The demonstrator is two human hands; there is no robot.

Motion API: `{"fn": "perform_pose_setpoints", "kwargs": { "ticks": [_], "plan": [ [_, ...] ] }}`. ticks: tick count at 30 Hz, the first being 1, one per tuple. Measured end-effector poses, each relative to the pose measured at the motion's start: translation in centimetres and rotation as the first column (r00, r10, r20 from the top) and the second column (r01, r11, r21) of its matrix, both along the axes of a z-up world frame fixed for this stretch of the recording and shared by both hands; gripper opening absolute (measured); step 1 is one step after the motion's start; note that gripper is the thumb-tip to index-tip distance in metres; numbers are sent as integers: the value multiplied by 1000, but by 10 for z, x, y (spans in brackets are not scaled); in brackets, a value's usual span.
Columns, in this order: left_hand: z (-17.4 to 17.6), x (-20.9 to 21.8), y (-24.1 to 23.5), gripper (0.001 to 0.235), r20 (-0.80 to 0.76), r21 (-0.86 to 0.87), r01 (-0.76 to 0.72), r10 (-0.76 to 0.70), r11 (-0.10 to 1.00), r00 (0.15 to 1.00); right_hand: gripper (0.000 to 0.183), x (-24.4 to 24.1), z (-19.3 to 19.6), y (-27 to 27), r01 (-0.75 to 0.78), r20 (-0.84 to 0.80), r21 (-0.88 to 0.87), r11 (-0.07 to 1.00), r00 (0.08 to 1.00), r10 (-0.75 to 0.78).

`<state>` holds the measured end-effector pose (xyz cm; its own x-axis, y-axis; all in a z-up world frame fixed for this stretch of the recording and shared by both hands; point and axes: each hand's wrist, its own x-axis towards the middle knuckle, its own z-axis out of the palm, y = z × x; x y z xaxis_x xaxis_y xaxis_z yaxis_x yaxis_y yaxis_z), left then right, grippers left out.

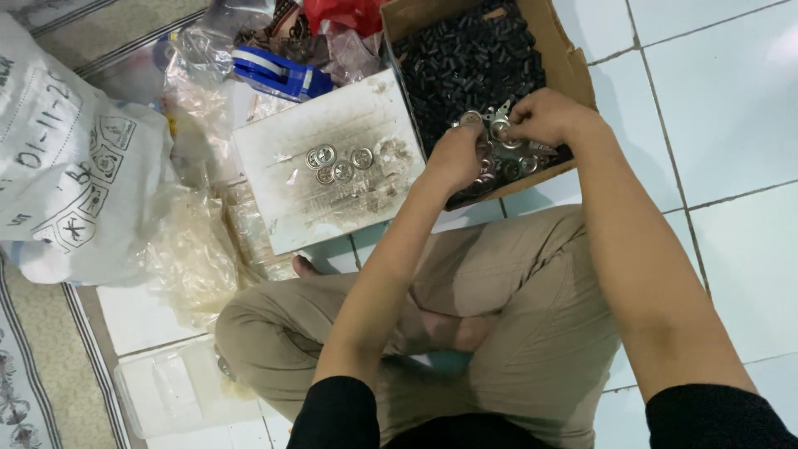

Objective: Sort and pack small metal hardware components from a box into plastic bags

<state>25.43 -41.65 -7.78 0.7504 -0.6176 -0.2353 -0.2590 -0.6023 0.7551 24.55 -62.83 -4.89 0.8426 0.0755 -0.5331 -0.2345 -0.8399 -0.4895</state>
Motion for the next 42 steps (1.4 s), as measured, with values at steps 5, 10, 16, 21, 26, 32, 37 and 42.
{"fn": "perform_pose_setpoints", "kwargs": {
  "ticks": [5, 10, 16, 21, 26, 32, 37, 42],
  "plan": [
    [47, 1, 38, 29, -86, -155, -168, 156, 974, 984, 31, 5, 7, 15, 56, 86, 152, 987, 994, -70],
    [79, -2, 128, 29, -72, -174, -301, 292, 938, 954, 20, 16, 14, 85, -76, 141, 270, 960, 989, 38],
    [60, -8, 208, 29, 22, 11, -468, 468, 883, 883, 21, 38, 2, 184, -213, 227, 242, 947, 961, 158],
    [39, -3, 215, 47, 98, -76, -512, 517, 856, 850, 21, 56, -41, 222, -238, 357, 271, 933, 925, 133],
    [60, -15, 225, 49, 404, 38, -516, 459, 856, 791, 21, 51, -28, 219, -282, 502, 117, 952, 844, 188],
    [28, -23, 211, 50, 486, 130, -438, 328, 889, 810, 36, 34, -8, 209, -337, 543, 181, 924, 818, 191],
    [37, -32, 172, 47, 603, -170, -322, 357, 931, 713, 31, 38, 22, 103, -260, 515, 120, 958, 842, 163],
    [32, -35, 74, 15, 552, -111, 21, 44, 994, 833, 54, 14, 34, 20, -177, -22, -321, 930, 983, 180]
  ]
}}
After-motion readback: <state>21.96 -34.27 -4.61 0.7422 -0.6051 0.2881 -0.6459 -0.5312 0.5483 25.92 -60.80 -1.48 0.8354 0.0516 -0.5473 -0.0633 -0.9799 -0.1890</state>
